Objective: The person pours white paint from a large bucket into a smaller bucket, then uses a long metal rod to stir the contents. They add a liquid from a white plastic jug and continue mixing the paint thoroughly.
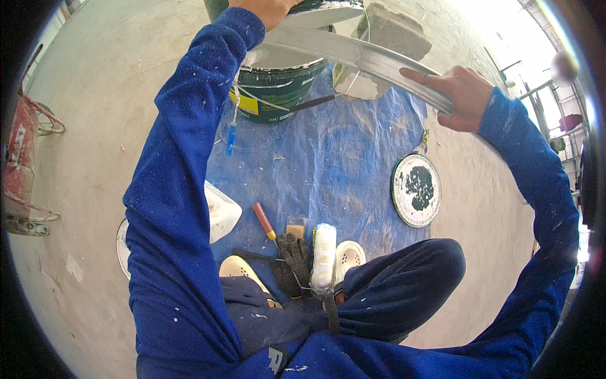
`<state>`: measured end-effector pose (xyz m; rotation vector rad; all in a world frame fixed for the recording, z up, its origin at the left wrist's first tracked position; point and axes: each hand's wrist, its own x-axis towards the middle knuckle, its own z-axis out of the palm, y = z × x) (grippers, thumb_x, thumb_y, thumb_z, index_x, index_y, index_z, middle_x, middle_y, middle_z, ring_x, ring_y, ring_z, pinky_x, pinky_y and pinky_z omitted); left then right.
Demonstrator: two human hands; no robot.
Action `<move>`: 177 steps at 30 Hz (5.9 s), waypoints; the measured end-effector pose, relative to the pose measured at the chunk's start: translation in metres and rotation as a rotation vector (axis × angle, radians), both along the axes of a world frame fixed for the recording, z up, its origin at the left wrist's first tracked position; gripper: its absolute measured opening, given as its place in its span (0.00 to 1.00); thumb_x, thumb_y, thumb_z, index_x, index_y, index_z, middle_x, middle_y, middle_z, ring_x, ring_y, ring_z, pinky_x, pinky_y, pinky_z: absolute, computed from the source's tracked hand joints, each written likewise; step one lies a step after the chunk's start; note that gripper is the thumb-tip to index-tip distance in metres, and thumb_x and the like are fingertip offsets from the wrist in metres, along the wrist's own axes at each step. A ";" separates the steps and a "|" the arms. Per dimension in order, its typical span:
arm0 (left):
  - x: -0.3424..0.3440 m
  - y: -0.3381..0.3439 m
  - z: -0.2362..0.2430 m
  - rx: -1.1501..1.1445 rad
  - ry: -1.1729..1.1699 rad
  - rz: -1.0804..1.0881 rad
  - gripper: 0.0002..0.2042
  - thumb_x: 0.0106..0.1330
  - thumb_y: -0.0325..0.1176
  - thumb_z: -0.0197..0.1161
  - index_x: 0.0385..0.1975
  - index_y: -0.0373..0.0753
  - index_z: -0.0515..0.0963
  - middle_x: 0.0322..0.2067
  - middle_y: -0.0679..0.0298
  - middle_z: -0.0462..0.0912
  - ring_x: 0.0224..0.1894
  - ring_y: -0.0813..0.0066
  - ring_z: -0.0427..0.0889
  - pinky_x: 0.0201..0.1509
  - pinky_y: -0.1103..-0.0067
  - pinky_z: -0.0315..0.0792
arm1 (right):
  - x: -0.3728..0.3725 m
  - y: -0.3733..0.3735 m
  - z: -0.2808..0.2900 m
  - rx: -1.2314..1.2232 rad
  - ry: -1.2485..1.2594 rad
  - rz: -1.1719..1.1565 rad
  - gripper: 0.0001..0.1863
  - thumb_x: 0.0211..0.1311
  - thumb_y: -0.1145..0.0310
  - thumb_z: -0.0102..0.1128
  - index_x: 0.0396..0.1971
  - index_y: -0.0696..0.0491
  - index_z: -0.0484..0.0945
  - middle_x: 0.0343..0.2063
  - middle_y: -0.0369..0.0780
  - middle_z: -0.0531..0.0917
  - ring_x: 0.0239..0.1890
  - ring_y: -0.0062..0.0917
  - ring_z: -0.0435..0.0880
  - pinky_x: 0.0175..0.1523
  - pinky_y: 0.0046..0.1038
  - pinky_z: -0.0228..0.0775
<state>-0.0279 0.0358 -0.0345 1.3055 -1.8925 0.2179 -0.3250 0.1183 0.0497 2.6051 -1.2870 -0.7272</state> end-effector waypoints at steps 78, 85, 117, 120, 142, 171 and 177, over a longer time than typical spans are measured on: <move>-0.004 0.008 0.005 0.104 0.023 0.065 0.20 0.58 0.46 0.55 0.45 0.41 0.72 0.62 0.65 0.54 0.66 0.59 0.45 0.60 0.42 0.36 | -0.007 -0.028 0.018 -0.330 0.301 0.161 0.46 0.34 0.77 0.54 0.61 0.33 0.56 0.16 0.42 0.77 0.13 0.26 0.75 0.27 0.27 0.76; -0.002 0.005 0.002 0.025 0.024 0.031 0.19 0.58 0.45 0.56 0.45 0.41 0.71 0.62 0.63 0.55 0.65 0.57 0.46 0.60 0.42 0.36 | -0.035 -0.018 0.030 -0.316 0.273 0.169 0.46 0.32 0.77 0.52 0.61 0.36 0.56 0.15 0.43 0.76 0.14 0.29 0.76 0.28 0.30 0.76; 0.007 -0.016 -0.009 -0.011 -0.015 0.045 0.19 0.56 0.44 0.57 0.43 0.38 0.70 0.61 0.60 0.57 0.64 0.55 0.50 0.63 0.53 0.41 | -0.029 0.016 -0.004 -0.170 -0.010 -0.009 0.40 0.41 0.72 0.56 0.61 0.36 0.57 0.22 0.47 0.78 0.22 0.32 0.79 0.36 0.32 0.77; 0.007 -0.019 -0.009 -0.038 -0.013 0.027 0.19 0.56 0.44 0.57 0.43 0.38 0.71 0.61 0.60 0.57 0.64 0.55 0.50 0.63 0.53 0.41 | -0.013 0.012 -0.008 -0.223 -0.059 0.152 0.46 0.36 0.76 0.53 0.63 0.38 0.52 0.12 0.45 0.76 0.10 0.28 0.73 0.24 0.28 0.74; 0.005 -0.016 -0.007 0.025 0.010 0.082 0.19 0.57 0.46 0.56 0.44 0.41 0.71 0.62 0.63 0.55 0.64 0.56 0.48 0.62 0.48 0.39 | -0.016 0.044 -0.035 -0.163 -0.064 -0.081 0.42 0.41 0.71 0.56 0.62 0.44 0.53 0.13 0.48 0.75 0.17 0.38 0.77 0.34 0.37 0.74; 0.026 -0.038 0.000 -0.116 -0.126 -0.105 0.20 0.60 0.39 0.55 0.45 0.29 0.69 0.59 0.49 0.60 0.60 0.57 0.59 0.63 0.74 0.50 | -0.004 0.011 -0.037 -0.022 -0.206 -0.171 0.38 0.41 0.66 0.55 0.59 0.50 0.58 0.17 0.46 0.77 0.18 0.36 0.78 0.27 0.33 0.71; 0.018 -0.028 0.004 0.031 0.074 -0.173 0.24 0.61 0.38 0.54 0.54 0.31 0.63 0.54 0.53 0.65 0.57 0.64 0.62 0.62 0.78 0.52 | 0.011 -0.058 -0.069 -0.107 -0.374 0.107 0.38 0.40 0.62 0.57 0.57 0.55 0.60 0.37 0.54 0.77 0.42 0.43 0.77 0.49 0.35 0.68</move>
